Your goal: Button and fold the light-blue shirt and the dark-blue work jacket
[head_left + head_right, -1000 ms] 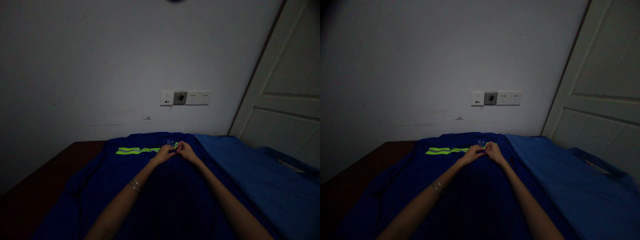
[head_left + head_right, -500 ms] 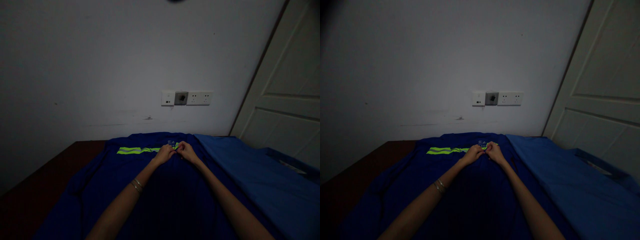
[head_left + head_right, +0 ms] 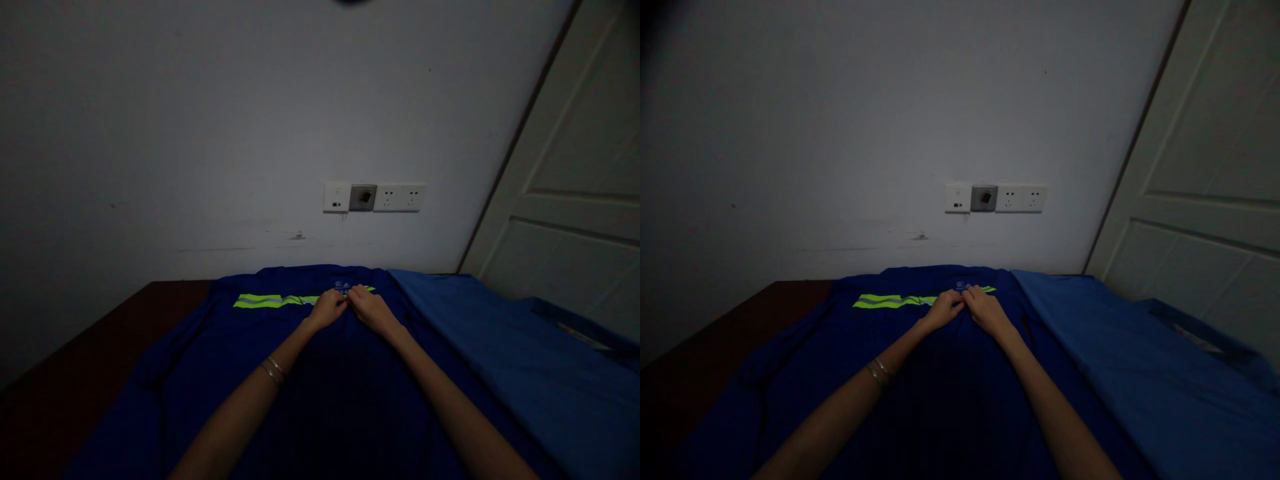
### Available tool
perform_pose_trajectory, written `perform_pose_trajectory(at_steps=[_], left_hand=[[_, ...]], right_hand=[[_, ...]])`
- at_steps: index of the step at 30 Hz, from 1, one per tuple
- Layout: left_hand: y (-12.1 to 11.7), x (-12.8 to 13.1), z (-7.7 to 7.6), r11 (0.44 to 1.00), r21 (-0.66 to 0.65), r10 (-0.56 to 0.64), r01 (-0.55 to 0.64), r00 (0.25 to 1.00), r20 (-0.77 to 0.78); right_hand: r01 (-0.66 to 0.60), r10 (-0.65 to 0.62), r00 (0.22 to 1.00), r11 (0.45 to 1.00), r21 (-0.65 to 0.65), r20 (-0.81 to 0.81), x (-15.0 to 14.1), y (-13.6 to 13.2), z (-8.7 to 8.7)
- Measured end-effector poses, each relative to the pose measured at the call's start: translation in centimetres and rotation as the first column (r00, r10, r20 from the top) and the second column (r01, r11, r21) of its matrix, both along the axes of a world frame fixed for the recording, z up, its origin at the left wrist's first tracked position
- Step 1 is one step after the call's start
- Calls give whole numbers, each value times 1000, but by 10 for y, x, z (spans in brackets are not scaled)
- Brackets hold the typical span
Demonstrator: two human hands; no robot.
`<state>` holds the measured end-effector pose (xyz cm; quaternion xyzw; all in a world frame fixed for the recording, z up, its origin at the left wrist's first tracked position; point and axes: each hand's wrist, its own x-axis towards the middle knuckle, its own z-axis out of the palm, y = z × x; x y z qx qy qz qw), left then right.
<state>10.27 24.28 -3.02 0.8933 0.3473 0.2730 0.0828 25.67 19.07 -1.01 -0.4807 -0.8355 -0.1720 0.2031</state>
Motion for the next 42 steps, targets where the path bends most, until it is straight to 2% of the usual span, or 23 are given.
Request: perform_pose_trajectory(at_steps=[2, 5, 9, 11, 13, 16, 20, 22, 24, 27, 30, 35, 39, 42], left_hand=[[1, 0, 0, 1000, -30, 7, -5, 999, 36], [2, 0, 2, 992, -126, 3, 10, 995, 96], [5, 0, 8, 934, -359, 69, 6, 979, 194], [7, -1, 16, 911, -412, 123, -13, 963, 241], [8, -3, 28, 906, -422, 161, -31, 948, 276], [5, -7, 56, 911, -411, 166, -22, 934, 317], [-16, -14, 97, 927, -371, 112, 49, 910, 399], [-30, -18, 111, 930, -357, 80, 83, 905, 418], [-43, -23, 116, 935, -341, 57, 92, 914, 402], [-55, -37, 108, 944, -328, 63, 40, 953, 296], [-57, -57, 90, 952, -305, 81, -32, 985, 150], [-65, -94, 54, 933, -351, 98, -81, 995, 32], [-80, -114, 32, 914, -399, 77, -73, 997, -8], [-85, -120, 25, 910, -409, 76, -66, 997, 9]], right_hand=[[-2, -1, 997, 999, 37, 74, 1, -1, -2], [-31, 27, 997, 998, 60, 70, 5, -1, -8], [-74, 72, 997, 995, 60, 41, 11, -4, -12], [-87, 87, 996, 995, 55, 2, 13, -6, -12], [-86, 90, 993, 995, 54, -75, 14, -9, -10], [-33, 46, 978, 997, 65, -202, 18, -12, -6], [19, 17, 944, 994, 105, -330, 24, -14, 3], [31, 18, 927, 992, 123, -375, 26, -14, 9], [48, 6, 913, 991, 121, -409, 26, -14, 14], [58, -7, 898, 993, 102, -440, 23, -16, 22], [34, 9, 898, 995, 90, -441, 13, -21, 30], [28, -27, 961, 1000, 2, -276, -3, -25, 39], [130, -159, 958, 983, -131, -238, 8, -14, 31], [120, -169, 963, 966, -231, -209, 26, -3, 18]])
